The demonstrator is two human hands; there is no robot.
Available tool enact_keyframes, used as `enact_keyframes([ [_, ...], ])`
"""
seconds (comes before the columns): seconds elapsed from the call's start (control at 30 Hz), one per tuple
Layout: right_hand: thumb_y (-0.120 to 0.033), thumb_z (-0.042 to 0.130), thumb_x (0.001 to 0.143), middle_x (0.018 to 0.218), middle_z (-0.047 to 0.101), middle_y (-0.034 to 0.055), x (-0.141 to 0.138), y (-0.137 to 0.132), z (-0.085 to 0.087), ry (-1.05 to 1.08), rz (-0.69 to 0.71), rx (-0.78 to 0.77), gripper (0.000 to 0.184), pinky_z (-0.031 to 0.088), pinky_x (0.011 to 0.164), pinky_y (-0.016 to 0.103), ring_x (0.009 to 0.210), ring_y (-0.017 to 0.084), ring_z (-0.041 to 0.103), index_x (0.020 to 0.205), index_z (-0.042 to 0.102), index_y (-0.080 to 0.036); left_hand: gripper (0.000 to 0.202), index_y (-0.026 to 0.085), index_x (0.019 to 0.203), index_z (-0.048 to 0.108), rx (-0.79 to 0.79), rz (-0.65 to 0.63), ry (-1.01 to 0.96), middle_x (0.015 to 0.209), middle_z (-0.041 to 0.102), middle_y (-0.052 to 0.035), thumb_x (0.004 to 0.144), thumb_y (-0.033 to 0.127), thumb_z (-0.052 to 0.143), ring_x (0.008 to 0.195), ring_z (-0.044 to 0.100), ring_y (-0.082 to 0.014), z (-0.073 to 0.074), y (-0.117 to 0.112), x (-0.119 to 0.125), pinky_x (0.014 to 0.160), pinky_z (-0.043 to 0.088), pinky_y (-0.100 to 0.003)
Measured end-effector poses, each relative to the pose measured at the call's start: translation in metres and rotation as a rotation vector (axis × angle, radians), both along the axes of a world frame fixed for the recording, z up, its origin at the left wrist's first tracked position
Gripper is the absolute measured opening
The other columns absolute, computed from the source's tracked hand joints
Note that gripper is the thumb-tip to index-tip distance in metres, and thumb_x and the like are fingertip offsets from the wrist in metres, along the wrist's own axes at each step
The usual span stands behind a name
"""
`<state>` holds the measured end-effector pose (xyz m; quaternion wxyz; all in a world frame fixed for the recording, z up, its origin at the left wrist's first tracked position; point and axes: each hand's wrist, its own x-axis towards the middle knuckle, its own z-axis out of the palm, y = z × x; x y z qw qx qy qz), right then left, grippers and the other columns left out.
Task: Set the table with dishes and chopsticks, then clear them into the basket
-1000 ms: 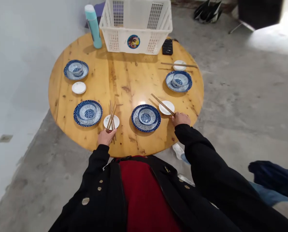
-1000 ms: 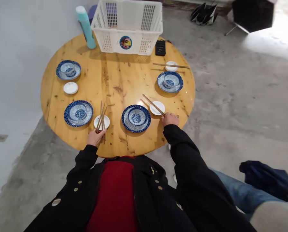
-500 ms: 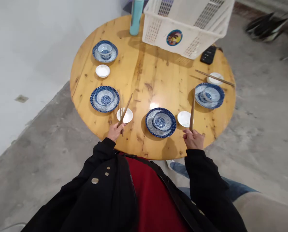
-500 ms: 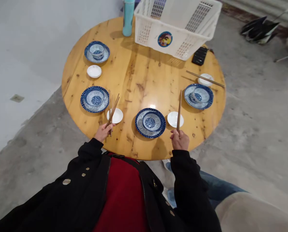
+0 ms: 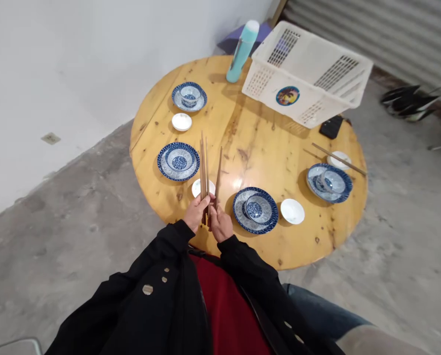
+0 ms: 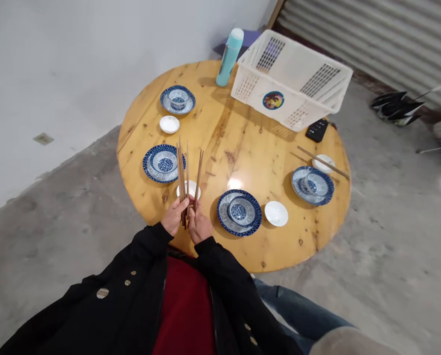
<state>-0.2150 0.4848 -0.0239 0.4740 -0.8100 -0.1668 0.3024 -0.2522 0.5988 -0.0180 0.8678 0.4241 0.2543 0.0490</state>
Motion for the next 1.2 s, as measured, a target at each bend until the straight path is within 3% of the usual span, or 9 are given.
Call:
enact_keyframes([
  [0.17,-0.066,0.037,0.098,0.059,0.06,0.0018,-0.001,0.013,-0.008,-0.151,0.056,-0.163,0.063,0.047,0.056,0.032,0.054,0.024,0.063,0.135,0.057,-0.019,0.04,0.018,0.103,0.058,0.072,0.073,0.002,0.084,0.072,-0.0049,0.087,0.053,0.066,0.079,0.071,-0.0179,-0.003,0.001,-0.001,0.065,0.051,-0.027],
  [0.37,-0.08,0.022,0.094,0.053,0.055,-0.0001,0.001,0.025,-0.001,0.013,0.111,0.046,0.076,0.047,0.045,0.031,0.043,0.019,0.057,0.108,0.064,-0.018,0.05,0.017,0.107,0.059,0.087,0.016,-0.068,0.078,0.065,-0.0016,0.082,0.059,0.07,0.078,0.069,-0.0174,0.0,0.014,0.007,0.065,0.048,-0.026],
  [0.57,-0.085,0.035,0.088,0.055,0.058,-0.0012,0.006,0.031,0.006,0.148,0.141,0.203,0.069,0.046,0.042,0.029,0.042,0.017,0.054,0.1,0.062,-0.022,0.052,0.017,0.102,0.058,0.133,-0.06,-0.093,0.072,0.057,0.0018,0.08,0.062,0.071,0.077,0.064,-0.0159,0.008,0.024,0.008,0.068,0.047,-0.027],
  [0.63,-0.084,0.042,0.087,0.059,0.061,0.0004,0.014,0.026,0.008,0.206,0.23,0.233,0.066,0.051,0.048,0.031,0.047,0.017,0.058,0.095,0.064,-0.021,0.049,0.018,0.098,0.056,0.171,-0.067,-0.1,0.072,0.056,0.0019,0.081,0.062,0.069,0.073,0.061,-0.0151,0.008,0.026,0.007,0.066,0.046,-0.027],
  [0.73,-0.076,0.062,0.082,0.077,0.071,0.005,0.032,0.009,0.013,0.237,0.339,0.248,0.057,0.059,0.073,0.037,0.072,0.021,0.068,0.087,0.069,-0.019,0.042,0.02,0.094,0.055,0.274,-0.062,-0.122,0.072,0.056,0.001,0.086,0.06,0.063,0.07,0.058,-0.015,0.009,0.032,0.006,0.068,0.047,-0.029],
  [0.83,-0.065,0.078,0.073,0.107,0.075,0.0097,0.051,-0.005,0.024,0.234,0.152,0.285,0.055,0.055,0.096,0.044,0.102,0.025,0.07,0.104,0.071,-0.021,0.034,0.021,0.091,0.055,0.419,-0.056,-0.156,0.074,0.058,-0.0005,0.091,0.055,0.058,0.074,0.059,-0.0172,0.012,0.042,0.004,0.077,0.048,-0.032],
  [0.97,-0.059,0.088,0.062,0.123,0.071,0.0123,0.064,0.008,0.054,0.232,-0.189,0.489,0.076,0.054,0.099,0.045,0.109,0.027,0.07,0.124,0.063,-0.023,0.029,0.022,0.09,0.057,0.537,-0.177,-0.181,0.076,0.059,-0.0022,0.091,0.051,0.056,0.076,0.057,-0.0194,0.015,0.045,0.001,0.08,0.047,-0.034],
  [1.1,-0.055,0.087,0.063,0.094,0.074,0.0046,0.064,0.042,0.085,0.237,-0.4,0.665,0.069,0.059,0.076,0.035,0.077,0.019,0.071,0.117,0.063,-0.02,0.019,0.023,0.092,0.058,0.674,-0.337,-0.194,0.078,0.061,-0.0032,0.092,0.042,0.054,0.075,0.057,-0.0209,0.01,0.034,0.002,0.078,0.047,-0.034],
  [1.2,-0.054,0.082,0.07,0.057,0.059,-0.0043,0.058,0.056,0.093,0.158,-0.504,0.634,0.046,0.048,0.051,0.026,0.049,0.012,0.054,0.093,0.068,-0.017,0.014,0.022,0.095,0.061,0.832,-0.411,-0.23,0.083,0.066,-0.0056,0.091,0.033,0.054,0.078,0.06,-0.0225,0.001,0.03,0.009,0.081,0.047,-0.036],
])
